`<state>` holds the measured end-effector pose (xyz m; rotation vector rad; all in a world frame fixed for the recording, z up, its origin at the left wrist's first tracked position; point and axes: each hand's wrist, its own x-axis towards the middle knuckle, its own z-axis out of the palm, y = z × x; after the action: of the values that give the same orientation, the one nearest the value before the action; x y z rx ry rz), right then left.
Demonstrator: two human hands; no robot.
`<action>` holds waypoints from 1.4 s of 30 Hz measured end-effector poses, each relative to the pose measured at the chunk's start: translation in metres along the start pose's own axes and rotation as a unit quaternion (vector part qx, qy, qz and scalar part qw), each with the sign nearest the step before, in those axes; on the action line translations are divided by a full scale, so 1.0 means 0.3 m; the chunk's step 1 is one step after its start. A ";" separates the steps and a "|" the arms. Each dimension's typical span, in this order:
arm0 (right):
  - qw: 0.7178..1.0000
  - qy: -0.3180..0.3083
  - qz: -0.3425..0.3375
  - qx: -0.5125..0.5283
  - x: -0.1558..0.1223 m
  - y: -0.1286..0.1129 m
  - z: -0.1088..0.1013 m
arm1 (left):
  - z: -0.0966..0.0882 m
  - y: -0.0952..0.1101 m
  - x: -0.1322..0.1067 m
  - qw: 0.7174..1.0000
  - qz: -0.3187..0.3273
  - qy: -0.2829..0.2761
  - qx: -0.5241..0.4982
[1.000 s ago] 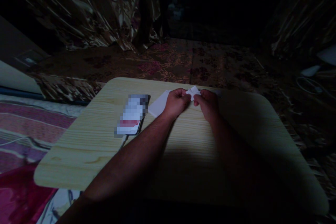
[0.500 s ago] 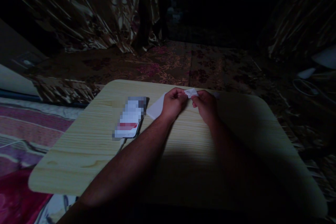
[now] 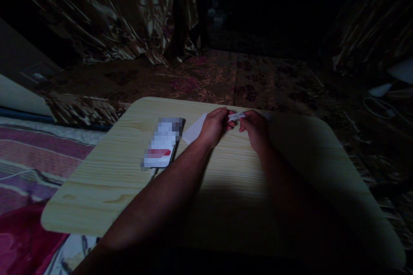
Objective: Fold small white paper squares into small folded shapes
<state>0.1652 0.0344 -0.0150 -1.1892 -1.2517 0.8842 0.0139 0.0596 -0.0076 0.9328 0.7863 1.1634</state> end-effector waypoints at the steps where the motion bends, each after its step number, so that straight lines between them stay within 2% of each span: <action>1: 1.000 0.001 -0.002 0.003 0.000 -0.002 0.000 | 0.000 0.001 -0.001 1.000 -0.002 -0.005 0.006; 9: 1.000 -0.010 0.011 0.020 -0.012 -0.031 0.003 | 0.004 0.020 -0.012 0.999 -0.025 -0.032 0.032; 12: 1.000 -0.019 0.014 0.016 -0.015 -0.035 0.004 | 0.004 0.026 -0.015 0.999 -0.030 -0.026 0.024; 18: 0.999 -0.026 0.001 0.025 -0.005 -0.004 -0.002 | 0.003 0.028 -0.019 0.999 -0.018 -0.015 0.034; 24: 0.999 -0.029 -0.011 0.043 -0.002 0.006 0.002 | -0.004 0.018 -0.016 1.000 -0.016 -0.020 -0.001; 28: 0.995 -0.005 0.009 0.101 0.004 0.009 0.011 | -0.006 0.017 -0.013 1.000 -0.008 0.001 -0.027; 33: 0.993 0.010 0.034 0.115 0.011 0.014 0.009 | -0.005 0.009 -0.005 0.998 0.023 0.033 -0.043; 37: 0.995 0.000 0.039 0.088 0.004 -0.002 0.010 | -0.003 0.001 -0.001 0.997 0.035 0.042 -0.047; 42: 1.000 -0.003 0.028 -0.006 -0.004 -0.023 0.016 | -0.001 -0.003 -0.003 0.998 0.041 0.038 -0.042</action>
<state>0.1596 0.0328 -0.0090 -1.2367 -1.2352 0.9233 0.0138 0.0585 -0.0085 0.8615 0.7603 1.3005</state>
